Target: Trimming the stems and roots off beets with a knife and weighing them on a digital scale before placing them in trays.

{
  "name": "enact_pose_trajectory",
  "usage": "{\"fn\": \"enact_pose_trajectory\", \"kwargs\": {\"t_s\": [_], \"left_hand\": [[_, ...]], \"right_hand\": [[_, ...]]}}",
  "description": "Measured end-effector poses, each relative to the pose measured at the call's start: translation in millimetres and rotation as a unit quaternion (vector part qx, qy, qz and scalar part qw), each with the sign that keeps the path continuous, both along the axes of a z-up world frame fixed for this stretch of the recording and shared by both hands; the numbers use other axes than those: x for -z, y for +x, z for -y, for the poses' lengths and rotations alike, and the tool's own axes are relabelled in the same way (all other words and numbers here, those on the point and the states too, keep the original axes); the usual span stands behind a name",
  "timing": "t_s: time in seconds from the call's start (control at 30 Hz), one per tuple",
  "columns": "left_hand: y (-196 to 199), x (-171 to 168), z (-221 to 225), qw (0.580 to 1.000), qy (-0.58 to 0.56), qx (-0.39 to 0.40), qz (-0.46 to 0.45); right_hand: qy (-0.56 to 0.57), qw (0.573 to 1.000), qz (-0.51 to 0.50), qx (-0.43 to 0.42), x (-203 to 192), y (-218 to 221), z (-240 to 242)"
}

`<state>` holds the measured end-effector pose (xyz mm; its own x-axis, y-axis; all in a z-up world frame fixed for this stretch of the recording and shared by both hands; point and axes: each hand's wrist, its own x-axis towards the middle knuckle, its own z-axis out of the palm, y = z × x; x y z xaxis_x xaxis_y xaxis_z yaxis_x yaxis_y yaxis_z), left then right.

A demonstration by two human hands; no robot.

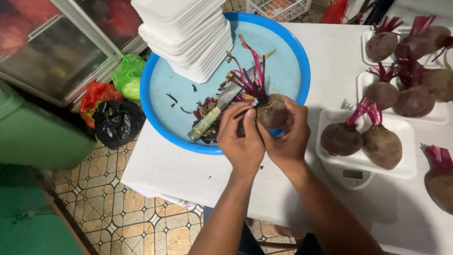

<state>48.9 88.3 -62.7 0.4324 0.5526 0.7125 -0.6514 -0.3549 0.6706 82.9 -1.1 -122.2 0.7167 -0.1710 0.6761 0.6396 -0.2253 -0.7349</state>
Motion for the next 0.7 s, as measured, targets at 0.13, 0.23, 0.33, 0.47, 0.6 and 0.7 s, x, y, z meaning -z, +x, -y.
{"fn": "enact_pose_trajectory", "kwargs": {"t_s": [0.13, 0.23, 0.33, 0.47, 0.6, 0.7], "left_hand": [[1.6, -13.8, -30.5, 0.997, 0.062, -0.032, -0.045], [10.9, -24.8, -69.4, 0.906, 0.265, -0.054, -0.327], [10.1, -30.8, -87.8, 0.751, 0.403, -0.09, -0.515], [25.4, 3.0, -96.2, 0.709, 0.483, -0.12, -0.499], [45.0, 55.7, -123.9, 0.679, 0.522, -0.147, -0.495], [48.4, 46.5, -136.2, 0.666, 0.519, -0.075, -0.53]], "right_hand": [[0.038, 0.998, -0.044, 0.004, 0.7, 11.7, 15.4], [-0.02, 0.999, 0.008, 0.028, -13.8, 7.8, 20.7], [-0.063, 0.996, 0.037, 0.048, -15.2, 4.0, 17.2], [-0.095, 0.994, 0.046, 0.04, -11.8, 9.3, 21.2], [-0.067, 0.997, -0.005, 0.043, -11.7, 3.3, 17.0], [-0.061, 0.996, -0.028, 0.053, -5.5, 3.4, 16.7]]}}
